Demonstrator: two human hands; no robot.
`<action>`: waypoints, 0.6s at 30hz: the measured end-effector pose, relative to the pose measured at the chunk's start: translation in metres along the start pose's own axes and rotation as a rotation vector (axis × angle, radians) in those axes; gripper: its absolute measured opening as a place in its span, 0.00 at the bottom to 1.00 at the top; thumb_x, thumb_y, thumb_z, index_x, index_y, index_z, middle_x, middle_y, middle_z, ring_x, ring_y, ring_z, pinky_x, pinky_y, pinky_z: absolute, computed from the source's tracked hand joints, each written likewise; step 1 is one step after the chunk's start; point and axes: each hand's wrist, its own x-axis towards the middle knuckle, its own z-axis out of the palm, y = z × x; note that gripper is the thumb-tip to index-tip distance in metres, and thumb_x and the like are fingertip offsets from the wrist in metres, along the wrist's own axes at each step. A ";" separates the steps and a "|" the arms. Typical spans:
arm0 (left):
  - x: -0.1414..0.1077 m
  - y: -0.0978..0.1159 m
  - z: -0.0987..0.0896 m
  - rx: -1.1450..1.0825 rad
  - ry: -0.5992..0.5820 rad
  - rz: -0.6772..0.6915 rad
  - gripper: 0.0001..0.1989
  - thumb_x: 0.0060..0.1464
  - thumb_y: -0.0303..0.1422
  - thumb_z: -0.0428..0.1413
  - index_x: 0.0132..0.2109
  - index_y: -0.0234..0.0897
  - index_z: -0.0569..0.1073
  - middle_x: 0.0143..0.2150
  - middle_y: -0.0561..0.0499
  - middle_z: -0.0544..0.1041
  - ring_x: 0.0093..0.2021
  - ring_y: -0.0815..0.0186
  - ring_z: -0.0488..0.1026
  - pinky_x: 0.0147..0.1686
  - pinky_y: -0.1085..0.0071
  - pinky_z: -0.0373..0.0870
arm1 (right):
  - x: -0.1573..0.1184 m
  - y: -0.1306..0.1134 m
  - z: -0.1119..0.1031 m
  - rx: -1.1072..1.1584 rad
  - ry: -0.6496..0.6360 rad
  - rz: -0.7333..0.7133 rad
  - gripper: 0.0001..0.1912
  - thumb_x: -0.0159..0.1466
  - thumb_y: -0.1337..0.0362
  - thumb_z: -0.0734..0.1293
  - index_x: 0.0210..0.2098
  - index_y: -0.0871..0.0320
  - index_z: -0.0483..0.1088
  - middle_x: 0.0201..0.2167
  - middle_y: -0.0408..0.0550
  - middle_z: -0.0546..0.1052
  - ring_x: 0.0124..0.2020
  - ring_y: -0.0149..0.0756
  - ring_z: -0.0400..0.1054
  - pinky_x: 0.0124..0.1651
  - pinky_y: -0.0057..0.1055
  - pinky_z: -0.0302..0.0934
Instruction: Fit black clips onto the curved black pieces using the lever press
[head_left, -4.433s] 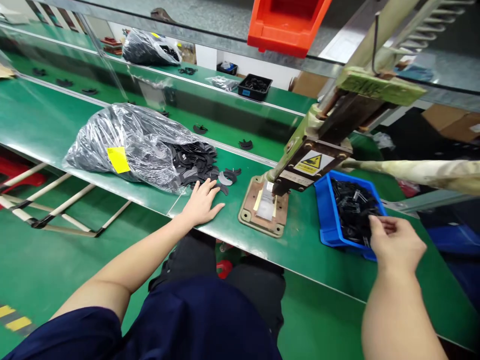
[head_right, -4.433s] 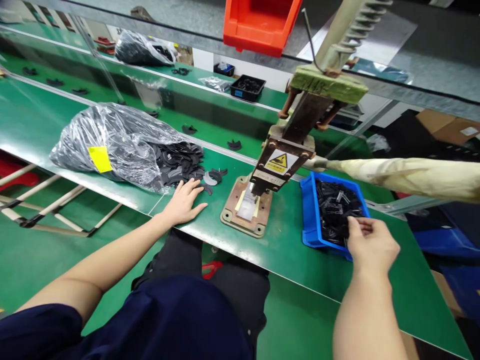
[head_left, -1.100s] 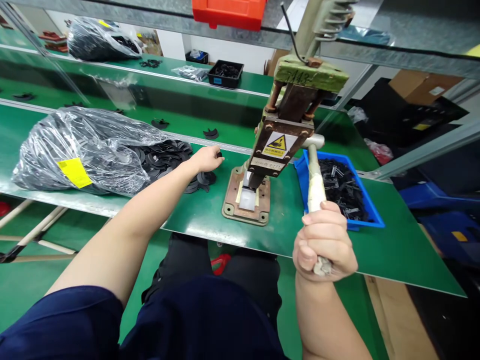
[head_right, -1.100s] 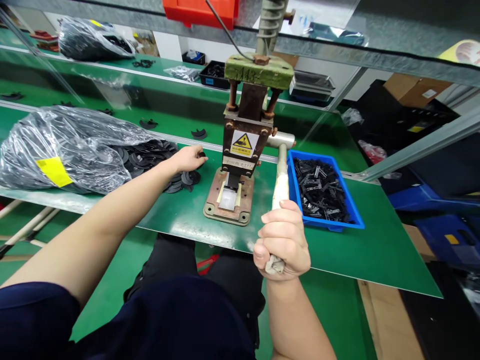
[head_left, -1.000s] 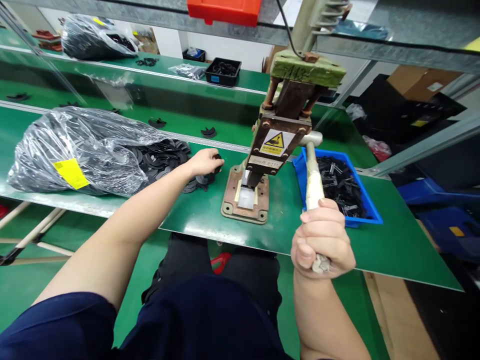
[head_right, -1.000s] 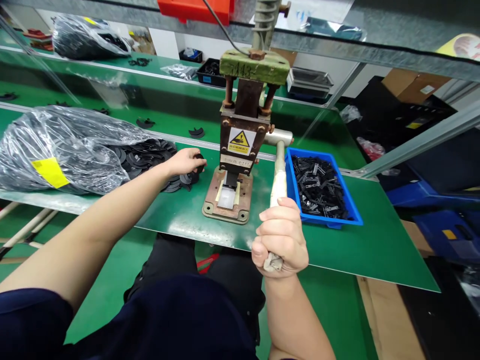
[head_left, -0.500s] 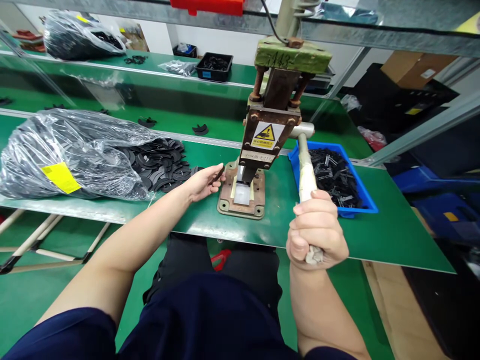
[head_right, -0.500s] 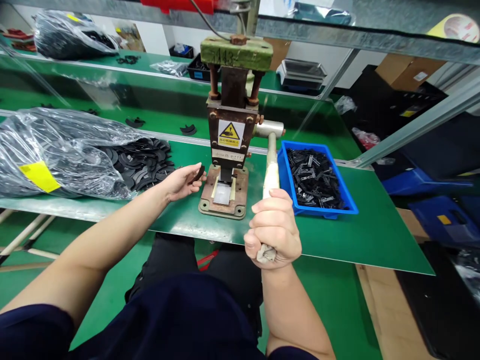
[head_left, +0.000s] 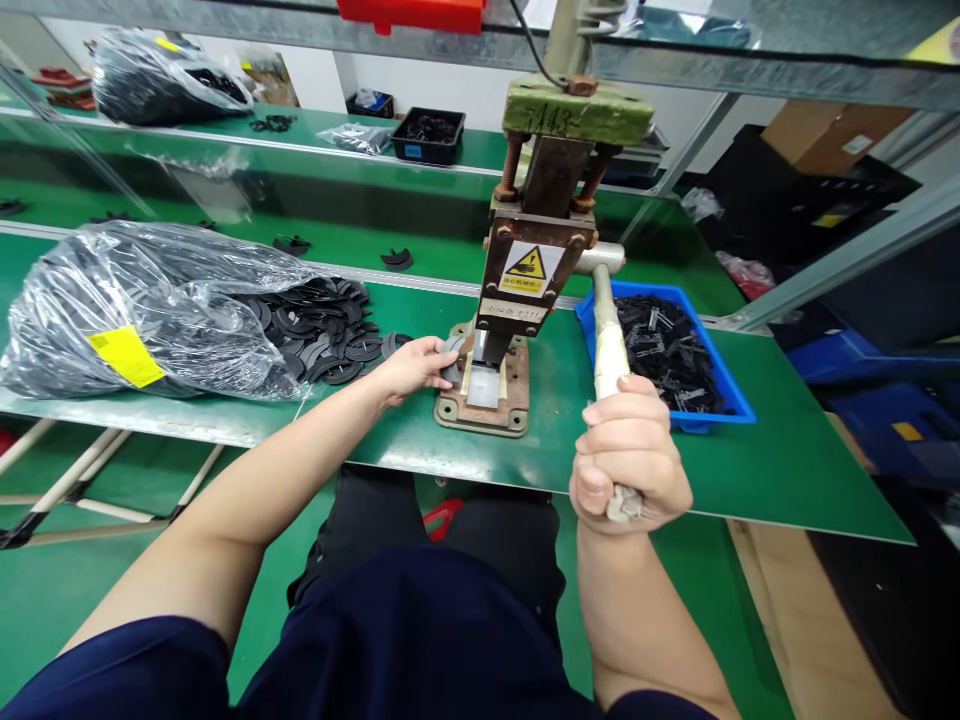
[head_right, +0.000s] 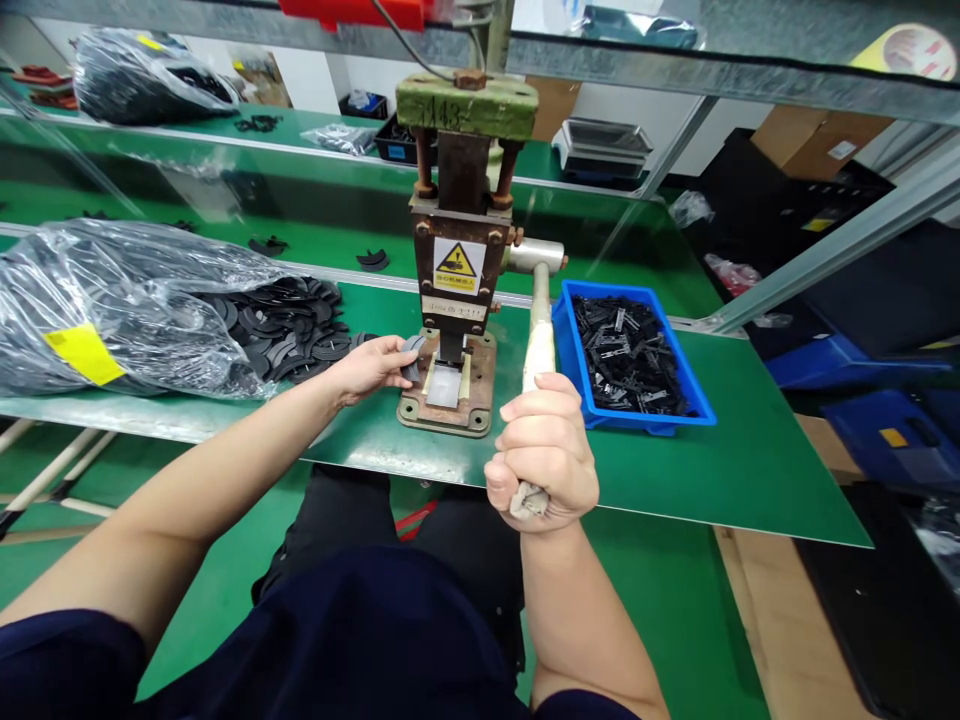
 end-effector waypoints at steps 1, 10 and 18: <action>0.002 0.000 0.001 0.069 -0.008 -0.002 0.20 0.54 0.40 0.75 0.37 0.36 0.72 0.29 0.51 0.80 0.27 0.69 0.79 0.29 0.74 0.77 | 0.000 0.000 0.000 -0.002 -0.001 0.006 0.11 0.66 0.57 0.69 0.27 0.49 0.69 0.24 0.35 0.74 0.34 0.35 0.75 0.58 0.53 0.73; 0.030 0.015 0.016 0.428 -0.115 -0.006 0.19 0.60 0.42 0.71 0.34 0.37 0.71 0.19 0.49 0.77 0.16 0.69 0.72 0.17 0.77 0.64 | 0.001 0.001 0.001 -0.011 -0.007 -0.026 0.12 0.67 0.57 0.69 0.27 0.51 0.68 0.24 0.35 0.74 0.35 0.32 0.76 0.61 0.50 0.72; 0.039 0.031 0.031 0.553 -0.172 -0.032 0.16 0.54 0.37 0.75 0.37 0.37 0.75 0.20 0.53 0.76 0.17 0.65 0.76 0.17 0.76 0.64 | 0.001 0.000 0.001 0.000 -0.003 -0.023 0.15 0.68 0.56 0.69 0.27 0.52 0.67 0.25 0.34 0.73 0.37 0.30 0.77 0.61 0.50 0.72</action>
